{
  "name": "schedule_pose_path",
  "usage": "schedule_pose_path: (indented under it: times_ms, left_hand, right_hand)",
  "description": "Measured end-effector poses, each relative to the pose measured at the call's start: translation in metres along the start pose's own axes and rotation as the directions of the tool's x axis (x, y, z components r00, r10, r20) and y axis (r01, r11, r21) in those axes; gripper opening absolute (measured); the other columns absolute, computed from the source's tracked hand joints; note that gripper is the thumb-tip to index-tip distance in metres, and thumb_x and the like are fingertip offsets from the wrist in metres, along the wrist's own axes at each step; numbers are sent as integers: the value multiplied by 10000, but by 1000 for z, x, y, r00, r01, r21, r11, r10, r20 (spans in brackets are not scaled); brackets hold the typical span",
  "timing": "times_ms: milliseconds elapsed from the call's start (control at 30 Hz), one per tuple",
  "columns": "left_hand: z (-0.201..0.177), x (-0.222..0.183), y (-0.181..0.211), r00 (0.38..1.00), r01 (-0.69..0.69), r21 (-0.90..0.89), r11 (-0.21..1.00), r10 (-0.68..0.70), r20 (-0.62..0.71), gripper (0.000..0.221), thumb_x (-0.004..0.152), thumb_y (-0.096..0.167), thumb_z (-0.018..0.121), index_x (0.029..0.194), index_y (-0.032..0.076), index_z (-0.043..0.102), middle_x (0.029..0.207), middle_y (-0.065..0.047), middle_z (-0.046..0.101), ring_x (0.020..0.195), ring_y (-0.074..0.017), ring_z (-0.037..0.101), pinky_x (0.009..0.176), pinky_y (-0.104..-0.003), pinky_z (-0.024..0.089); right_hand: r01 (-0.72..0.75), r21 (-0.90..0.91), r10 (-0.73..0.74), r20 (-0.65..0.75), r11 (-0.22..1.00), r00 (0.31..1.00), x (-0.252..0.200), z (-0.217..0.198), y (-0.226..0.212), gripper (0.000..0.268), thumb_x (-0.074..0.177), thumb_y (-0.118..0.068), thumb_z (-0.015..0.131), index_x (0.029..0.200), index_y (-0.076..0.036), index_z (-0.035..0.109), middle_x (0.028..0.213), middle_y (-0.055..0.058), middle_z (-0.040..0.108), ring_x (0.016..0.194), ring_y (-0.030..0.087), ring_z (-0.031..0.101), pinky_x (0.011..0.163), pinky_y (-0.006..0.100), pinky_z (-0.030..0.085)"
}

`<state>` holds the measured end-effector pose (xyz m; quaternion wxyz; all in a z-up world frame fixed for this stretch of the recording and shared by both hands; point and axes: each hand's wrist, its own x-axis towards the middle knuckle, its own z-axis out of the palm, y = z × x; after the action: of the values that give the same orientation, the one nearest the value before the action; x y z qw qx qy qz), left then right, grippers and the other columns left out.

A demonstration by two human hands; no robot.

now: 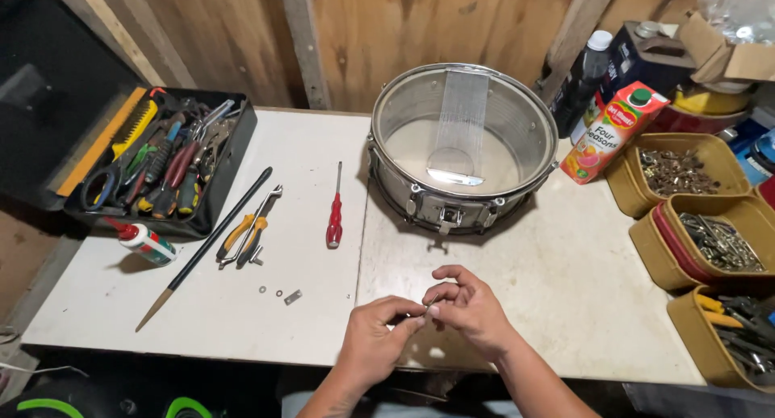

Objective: Reassembling a snare drum by installing small screws and washers into the hardware by hand

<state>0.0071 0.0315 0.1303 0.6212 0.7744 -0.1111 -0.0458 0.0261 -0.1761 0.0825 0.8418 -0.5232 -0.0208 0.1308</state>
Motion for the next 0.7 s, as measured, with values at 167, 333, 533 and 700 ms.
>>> schedule_pose_path:
  times_ms: [167,333,533,700]
  left_hand:
    - [3,-2,3,989,-129,34,991,131,-72,124,830,157,783,934,103,823,867,-23,803,764,-114,720,722,-251,592]
    - [7,-3,4,980,-144,34,989,148,-133,127,801,123,791,919,90,826,815,-25,793,647,-84,667,605,-230,593]
    - [14,-1,-8,935,-289,115,950,306,-176,89,777,53,738,848,98,768,777,-15,732,594,-80,616,546,-216,539]
    - [15,-3,-9,930,-308,172,936,334,-155,208,770,103,748,977,84,733,910,-55,694,712,-126,660,623,-219,593]
  right_hand:
    - [-74,69,80,-89,995,993,0,1,-1,465,775,114,788,1177,-21,599,912,187,762,650,232,677,527,332,547]
    - [-37,66,47,-148,997,988,-2,9,0,345,787,109,784,1090,7,653,905,199,758,666,225,659,536,320,519]
    - [-40,-10,38,-174,999,984,-8,13,-7,196,765,94,814,941,54,739,895,243,788,630,262,659,560,352,561]
    - [-63,-104,44,-175,993,984,-14,22,-18,61,849,9,742,875,62,727,895,230,787,576,242,631,571,346,553]
